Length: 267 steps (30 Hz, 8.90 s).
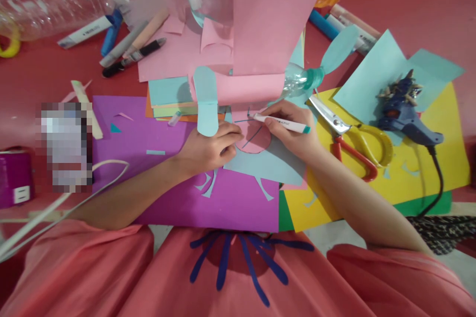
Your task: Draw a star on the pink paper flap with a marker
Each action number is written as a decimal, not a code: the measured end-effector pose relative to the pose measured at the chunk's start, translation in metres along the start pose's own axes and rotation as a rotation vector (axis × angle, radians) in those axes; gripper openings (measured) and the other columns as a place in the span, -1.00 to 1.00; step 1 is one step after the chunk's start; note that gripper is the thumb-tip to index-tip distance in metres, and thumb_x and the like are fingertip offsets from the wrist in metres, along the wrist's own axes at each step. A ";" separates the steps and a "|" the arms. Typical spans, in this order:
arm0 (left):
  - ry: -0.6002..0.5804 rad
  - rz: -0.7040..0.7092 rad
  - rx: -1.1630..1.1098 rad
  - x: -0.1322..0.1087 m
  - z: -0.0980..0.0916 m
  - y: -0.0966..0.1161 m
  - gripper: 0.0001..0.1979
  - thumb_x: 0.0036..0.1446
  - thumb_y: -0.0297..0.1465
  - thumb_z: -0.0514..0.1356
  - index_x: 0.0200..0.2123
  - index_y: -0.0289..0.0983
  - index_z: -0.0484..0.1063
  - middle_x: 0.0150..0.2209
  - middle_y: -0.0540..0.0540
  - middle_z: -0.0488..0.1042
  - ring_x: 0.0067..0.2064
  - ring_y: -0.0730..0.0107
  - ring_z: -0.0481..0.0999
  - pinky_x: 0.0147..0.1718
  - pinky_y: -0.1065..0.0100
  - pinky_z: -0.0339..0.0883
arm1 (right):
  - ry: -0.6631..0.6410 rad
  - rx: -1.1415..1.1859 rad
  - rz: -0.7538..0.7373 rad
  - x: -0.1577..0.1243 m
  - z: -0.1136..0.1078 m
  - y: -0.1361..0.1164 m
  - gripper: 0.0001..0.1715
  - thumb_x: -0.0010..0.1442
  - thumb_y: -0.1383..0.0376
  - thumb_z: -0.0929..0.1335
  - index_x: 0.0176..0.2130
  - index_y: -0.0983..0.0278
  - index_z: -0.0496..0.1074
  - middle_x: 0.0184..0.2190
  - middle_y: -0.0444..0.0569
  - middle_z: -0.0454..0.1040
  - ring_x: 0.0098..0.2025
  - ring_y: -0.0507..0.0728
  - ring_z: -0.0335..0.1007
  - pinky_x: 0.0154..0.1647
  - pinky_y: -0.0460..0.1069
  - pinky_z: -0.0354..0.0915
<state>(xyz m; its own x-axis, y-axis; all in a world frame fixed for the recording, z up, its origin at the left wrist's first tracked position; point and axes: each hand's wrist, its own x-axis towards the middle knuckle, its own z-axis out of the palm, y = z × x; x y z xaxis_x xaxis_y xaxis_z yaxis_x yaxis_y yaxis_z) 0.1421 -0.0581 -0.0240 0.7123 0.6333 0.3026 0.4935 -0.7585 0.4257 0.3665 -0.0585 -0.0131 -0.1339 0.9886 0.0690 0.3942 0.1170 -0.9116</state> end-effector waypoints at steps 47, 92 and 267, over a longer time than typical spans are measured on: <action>0.016 -0.001 0.010 -0.003 0.001 -0.003 -0.72 0.24 -0.54 0.01 -0.18 -0.29 0.52 -0.23 -0.10 0.61 -0.20 0.28 0.58 -0.14 0.25 0.44 | -0.354 0.164 -0.245 -0.011 -0.001 0.005 -0.85 0.24 0.26 0.35 -0.33 0.26 0.49 -0.36 -0.06 0.62 -0.34 0.01 0.54 -0.31 -0.12 0.39; 0.049 0.012 -0.007 0.002 0.000 -0.001 -0.72 0.23 -0.58 0.01 -0.24 -0.30 0.52 -0.26 -0.11 0.62 -0.17 0.28 0.60 -0.10 0.26 0.47 | 0.006 0.001 -0.059 0.003 -0.001 0.003 -0.90 0.17 0.29 0.41 -0.26 0.22 0.53 -0.31 -0.08 0.63 -0.29 0.06 0.54 -0.25 -0.04 0.43; 0.061 0.123 0.155 0.000 -0.004 0.003 -0.76 0.27 -0.55 0.00 -0.31 -0.26 0.43 -0.33 -0.02 0.61 -0.25 0.34 0.60 -0.29 0.31 0.42 | -0.088 0.412 0.104 0.002 -0.035 0.003 -0.85 -0.01 0.40 0.31 -0.51 0.22 0.46 -0.64 -0.19 0.41 -0.60 -0.04 0.23 -0.60 -0.09 0.09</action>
<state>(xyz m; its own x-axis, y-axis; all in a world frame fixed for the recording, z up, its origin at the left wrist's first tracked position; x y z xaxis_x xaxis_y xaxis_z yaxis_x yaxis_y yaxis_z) 0.1415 -0.0596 -0.0193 0.7426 0.5391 0.3974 0.4788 -0.8422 0.2477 0.3998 -0.0531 -0.0018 -0.1962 0.9793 -0.0506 0.0165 -0.0483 -0.9987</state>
